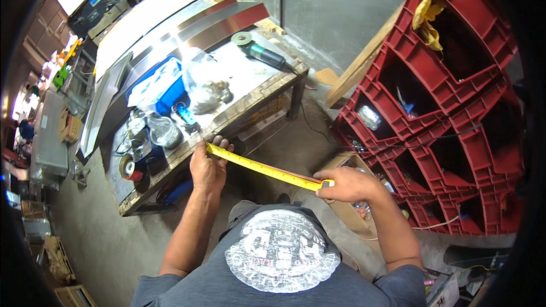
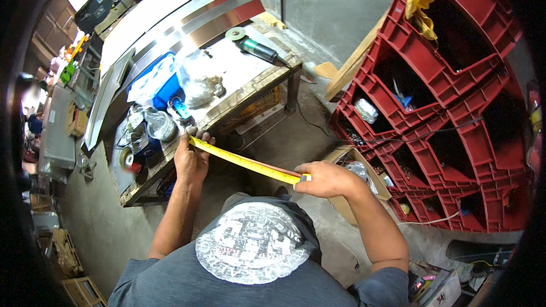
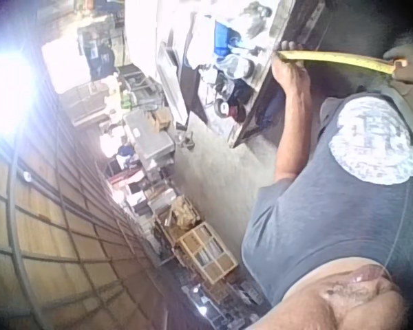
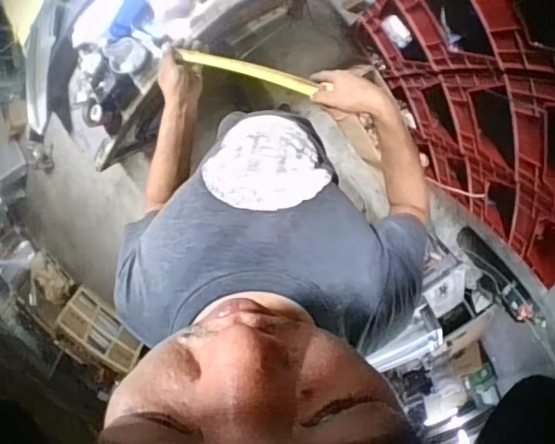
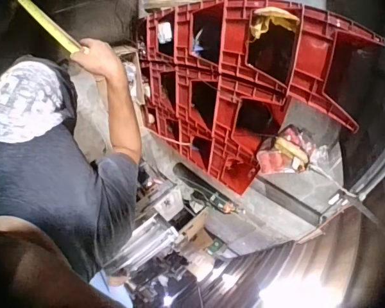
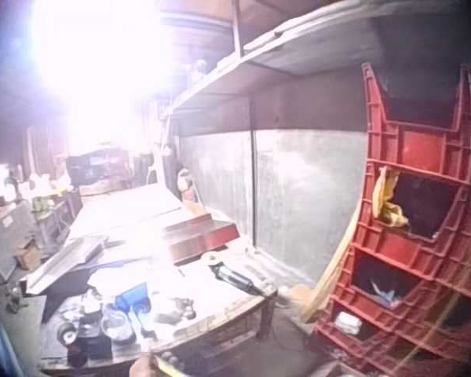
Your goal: The person measures copper rods with a tape measure, then uses an angle grinder to cut a rod to length. The person also handles a metal frame and a copper rod with pliers.
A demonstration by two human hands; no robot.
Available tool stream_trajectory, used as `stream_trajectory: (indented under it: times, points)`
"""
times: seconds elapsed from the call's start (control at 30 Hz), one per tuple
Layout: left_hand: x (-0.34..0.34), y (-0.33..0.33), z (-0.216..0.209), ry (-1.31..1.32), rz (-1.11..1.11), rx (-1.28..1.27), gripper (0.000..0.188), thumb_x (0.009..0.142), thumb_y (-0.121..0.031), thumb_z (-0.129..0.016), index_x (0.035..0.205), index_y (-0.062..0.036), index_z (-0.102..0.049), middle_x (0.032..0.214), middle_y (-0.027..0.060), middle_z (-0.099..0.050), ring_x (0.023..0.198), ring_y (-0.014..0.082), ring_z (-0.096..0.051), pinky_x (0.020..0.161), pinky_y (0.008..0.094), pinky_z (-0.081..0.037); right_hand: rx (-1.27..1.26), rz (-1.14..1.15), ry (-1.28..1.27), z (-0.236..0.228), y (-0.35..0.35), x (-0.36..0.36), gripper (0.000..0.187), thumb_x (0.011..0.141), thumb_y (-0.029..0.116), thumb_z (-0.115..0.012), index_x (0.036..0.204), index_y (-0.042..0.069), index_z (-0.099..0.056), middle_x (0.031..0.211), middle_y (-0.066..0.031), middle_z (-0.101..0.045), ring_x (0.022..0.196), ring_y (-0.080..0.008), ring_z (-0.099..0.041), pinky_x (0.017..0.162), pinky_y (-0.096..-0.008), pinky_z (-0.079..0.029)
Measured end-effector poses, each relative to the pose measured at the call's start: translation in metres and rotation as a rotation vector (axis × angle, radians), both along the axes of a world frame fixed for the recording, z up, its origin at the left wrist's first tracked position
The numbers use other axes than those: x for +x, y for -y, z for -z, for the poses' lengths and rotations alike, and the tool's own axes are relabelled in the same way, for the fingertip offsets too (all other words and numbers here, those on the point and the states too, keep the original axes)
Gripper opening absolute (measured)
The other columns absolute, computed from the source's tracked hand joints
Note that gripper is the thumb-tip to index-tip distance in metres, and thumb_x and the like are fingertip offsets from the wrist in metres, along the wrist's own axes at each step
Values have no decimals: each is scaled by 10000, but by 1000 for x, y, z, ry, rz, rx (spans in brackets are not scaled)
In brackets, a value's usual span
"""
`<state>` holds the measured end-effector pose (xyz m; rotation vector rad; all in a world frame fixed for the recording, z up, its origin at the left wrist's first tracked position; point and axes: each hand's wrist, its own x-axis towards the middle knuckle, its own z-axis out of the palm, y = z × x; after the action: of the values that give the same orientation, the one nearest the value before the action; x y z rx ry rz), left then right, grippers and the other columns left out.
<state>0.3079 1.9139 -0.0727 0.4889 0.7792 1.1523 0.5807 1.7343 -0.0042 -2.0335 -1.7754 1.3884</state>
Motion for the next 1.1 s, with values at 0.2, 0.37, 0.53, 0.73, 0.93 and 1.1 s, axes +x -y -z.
stream_trajectory:
  times: [0.2, 0.37, 0.53, 0.73, 0.93, 1.1]
  points:
    - [14, -12, 7, -88, 45, -82, 371, 1023, -341, -424, 1135, 5, -496, 1080, 153, -593, 975, 279, -622, 875, 458, -522, -253, 120, -49, -18, -8, 12, 552, 813, 385, -622, 1230, 24, -623, 1054, -179, -696, 955, -270, -671, 859, -350, -508]
    - [0, -5, 25, -124, 252, -145, 443, 1018, -395, -413, 1172, 1, -536, 1122, 171, -628, 1061, 292, -622, 954, 422, -487, -227, 15, -116, 11, -5, 31, 482, 825, 349, -625, 1189, 34, -658, 940, -111, -719, 827, -175, -673, 747, -294, -530]
    - [-20, 22, 47, -163, 202, -180, 419, 1005, -408, -467, 1111, -15, -566, 1051, 149, -642, 988, 271, -649, 817, 373, -544, -456, -70, -63, -1, -10, 21, 471, 826, 382, -616, 1172, 69, -673, 907, -111, -717, 778, -191, -681, 699, -312, -538]
    - [-28, 36, 44, -187, 223, -205, 418, 1008, -408, -459, 1114, -18, -568, 1054, 138, -644, 985, 263, -647, 813, 360, -539, -441, -213, 16, -2, -11, 14, 473, 823, 401, -611, 1158, 70, -665, 853, -122, -699, 645, -218, -666, 628, -349, -531]
    - [-40, 51, 50, -144, 141, -299, 391, 988, -414, -507, 1107, -49, -583, 1051, 104, -643, 996, 229, -636, 832, 334, -540, -297, -209, 31, 13, -6, 22, 526, 834, 430, -618, 1207, 59, -619, 842, -132, -668, 607, -221, -652, 571, -342, -533]
    - [-41, 48, 46, -173, 141, -259, 388, 988, -416, -505, 1099, -53, -583, 1046, 99, -646, 992, 225, -635, 837, 346, -540, -372, -213, -73, 14, -10, 26, 576, 845, 444, -624, 1277, 66, -565, 867, -129, -658, 625, -207, -650, 516, -320, -514]
